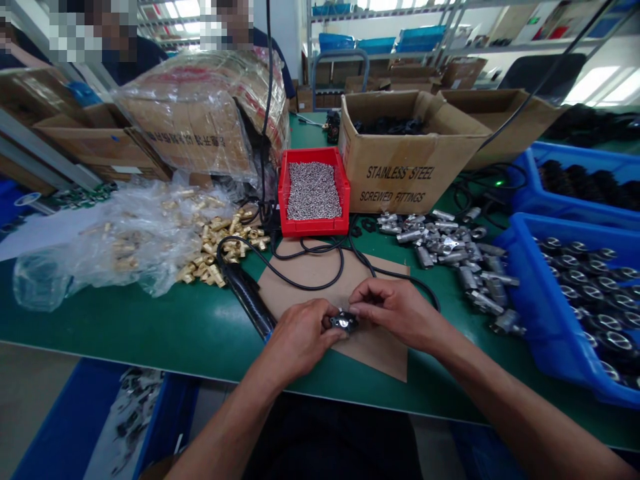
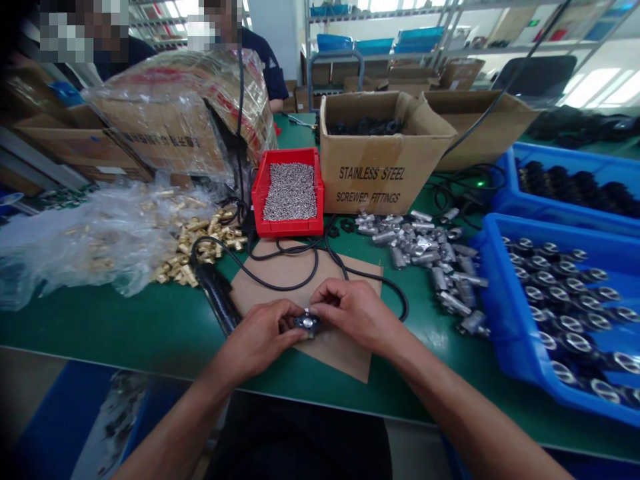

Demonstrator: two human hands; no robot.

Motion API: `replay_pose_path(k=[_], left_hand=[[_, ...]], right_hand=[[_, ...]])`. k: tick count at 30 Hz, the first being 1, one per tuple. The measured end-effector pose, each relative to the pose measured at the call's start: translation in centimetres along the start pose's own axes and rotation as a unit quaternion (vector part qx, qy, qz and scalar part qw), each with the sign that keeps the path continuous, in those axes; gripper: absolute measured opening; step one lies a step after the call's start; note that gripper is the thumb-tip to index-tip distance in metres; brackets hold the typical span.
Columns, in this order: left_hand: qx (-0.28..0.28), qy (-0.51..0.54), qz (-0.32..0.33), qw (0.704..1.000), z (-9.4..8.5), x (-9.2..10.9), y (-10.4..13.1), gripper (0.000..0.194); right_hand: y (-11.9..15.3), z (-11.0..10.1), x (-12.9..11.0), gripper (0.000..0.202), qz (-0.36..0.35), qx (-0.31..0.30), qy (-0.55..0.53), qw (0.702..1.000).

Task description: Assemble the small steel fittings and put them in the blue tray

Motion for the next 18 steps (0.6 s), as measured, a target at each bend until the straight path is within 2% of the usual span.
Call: replay_pose_path(k=[3,7,13,18], left_hand=[[-0.002,0.005,-0.003,1.000,0.0,-0.1,0.0,0.014],[-0.004,-0.002,-0.003,1.000,-0.1,0.0,0.0,0.012],[-0.012,-0.011,-0.008,1.000,0.0,0.1,-0.1,0.011],[-0.010,-0.021,0.000,1.000,0.0,0.1,-0.1,0.012]], right_hand=[[0.3,0.4,-0.1,0.011,0.001,-0.040,-0.003,0.999],[0.4,1.0,-0.8,0.012,-0.063,-0.054,0.027,0.996],[-0.1,1.9,-0.5,0.015,-0.123,-0.095,0.002,0.988],[-0.5,2.4,0.0,0.013,-0.080,-0.116,-0.078,0.987]])
Point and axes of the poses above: each hand's wrist, its own y-axis away from the middle knuckle, its own z-axis out of the palm, x = y × z, the point moved 4 cm from there along -y, towards the middle knuckle, and after that the axes turned 3 degrees about x, right-handed, at the moved point
